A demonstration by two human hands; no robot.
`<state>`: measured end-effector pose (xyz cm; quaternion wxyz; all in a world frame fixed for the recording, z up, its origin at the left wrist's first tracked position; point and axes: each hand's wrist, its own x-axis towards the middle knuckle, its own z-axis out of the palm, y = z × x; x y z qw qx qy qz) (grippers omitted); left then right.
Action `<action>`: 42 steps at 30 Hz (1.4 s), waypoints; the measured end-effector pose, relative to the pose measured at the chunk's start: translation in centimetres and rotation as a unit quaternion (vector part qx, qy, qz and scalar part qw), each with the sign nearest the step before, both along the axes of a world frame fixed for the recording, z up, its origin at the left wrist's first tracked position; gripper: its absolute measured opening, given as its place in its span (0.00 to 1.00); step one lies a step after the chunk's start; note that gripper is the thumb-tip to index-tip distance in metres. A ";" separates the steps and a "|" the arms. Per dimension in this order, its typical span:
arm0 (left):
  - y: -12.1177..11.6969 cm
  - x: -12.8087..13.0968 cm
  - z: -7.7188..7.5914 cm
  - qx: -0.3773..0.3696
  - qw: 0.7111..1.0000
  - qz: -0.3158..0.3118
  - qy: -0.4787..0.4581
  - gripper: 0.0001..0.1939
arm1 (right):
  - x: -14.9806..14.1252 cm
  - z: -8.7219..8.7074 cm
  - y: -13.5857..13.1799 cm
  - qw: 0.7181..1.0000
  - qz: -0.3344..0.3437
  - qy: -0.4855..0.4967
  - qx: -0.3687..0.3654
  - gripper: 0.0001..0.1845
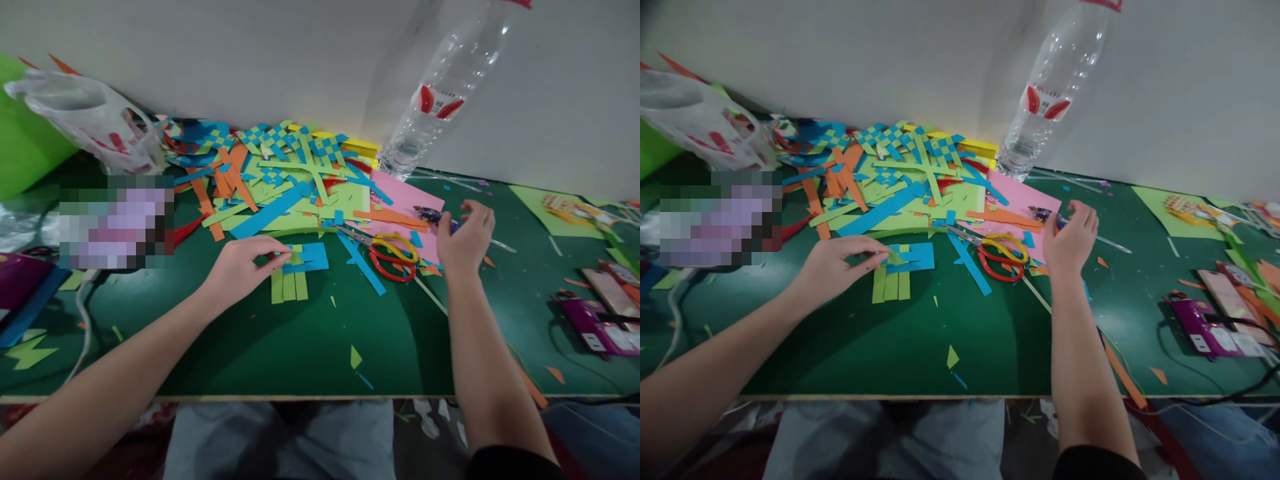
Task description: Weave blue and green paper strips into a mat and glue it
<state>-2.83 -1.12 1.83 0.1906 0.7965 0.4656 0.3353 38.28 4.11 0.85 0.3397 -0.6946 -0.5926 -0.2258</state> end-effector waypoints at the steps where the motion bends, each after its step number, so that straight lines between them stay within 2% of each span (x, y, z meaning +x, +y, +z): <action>1: 0.0 0.0 0.1 -0.009 1.000 0.003 -0.001 0.12 | 1.1 -0.5 0.2 0.998 -0.047 0.019 -0.026 0.20; 6: 0.0 -0.2 0.1 -0.024 1.000 0.002 0.005 0.14 | 4.2 -2.3 0.4 0.973 -0.170 0.054 -0.146 0.19; 10: 0.0 -0.1 0.1 -0.013 1.000 0.017 0.010 0.14 | 4.6 -3.1 0.7 0.957 -0.183 0.074 -0.214 0.19; 15: 0.0 -0.1 0.4 -0.036 0.999 0.020 -0.010 0.13 | 4.6 -3.0 0.9 0.957 -0.174 0.084 -0.215 0.18; 21: 0.1 -0.3 0.3 -0.093 0.993 0.053 -0.052 0.12 | 3.9 -0.7 0.2 0.967 -0.178 0.110 -0.149 0.25; 26: 0.2 -0.1 0.5 -0.116 0.989 0.053 -0.079 0.09 | 1.1 1.0 0.0 0.980 -0.118 0.118 -0.107 0.21; 30: 0.4 -0.1 0.6 -0.154 0.980 0.054 -0.114 0.09 | -2.6 1.2 -0.8 0.985 -0.050 0.102 -0.128 0.21; 32: 0.5 -0.1 0.4 -0.169 0.976 0.052 -0.130 0.09 | -4.6 1.2 -1.6 0.986 0.007 0.080 -0.149 0.22; 36: 0.7 -0.3 0.2 -0.185 0.969 0.046 -0.154 0.10 | -8.2 1.5 -3.6 0.981 0.089 0.033 -0.167 0.29; 38: 0.7 -0.3 0.2 -0.191 0.966 0.048 -0.164 0.10 | -9.5 1.6 -4.5 0.978 0.113 0.012 -0.177 0.32; 42: 0.7 -0.3 0.3 -0.198 0.964 0.047 -0.168 0.10 | -11.1 1.5 -5.6 0.965 0.164 -0.026 -0.203 0.30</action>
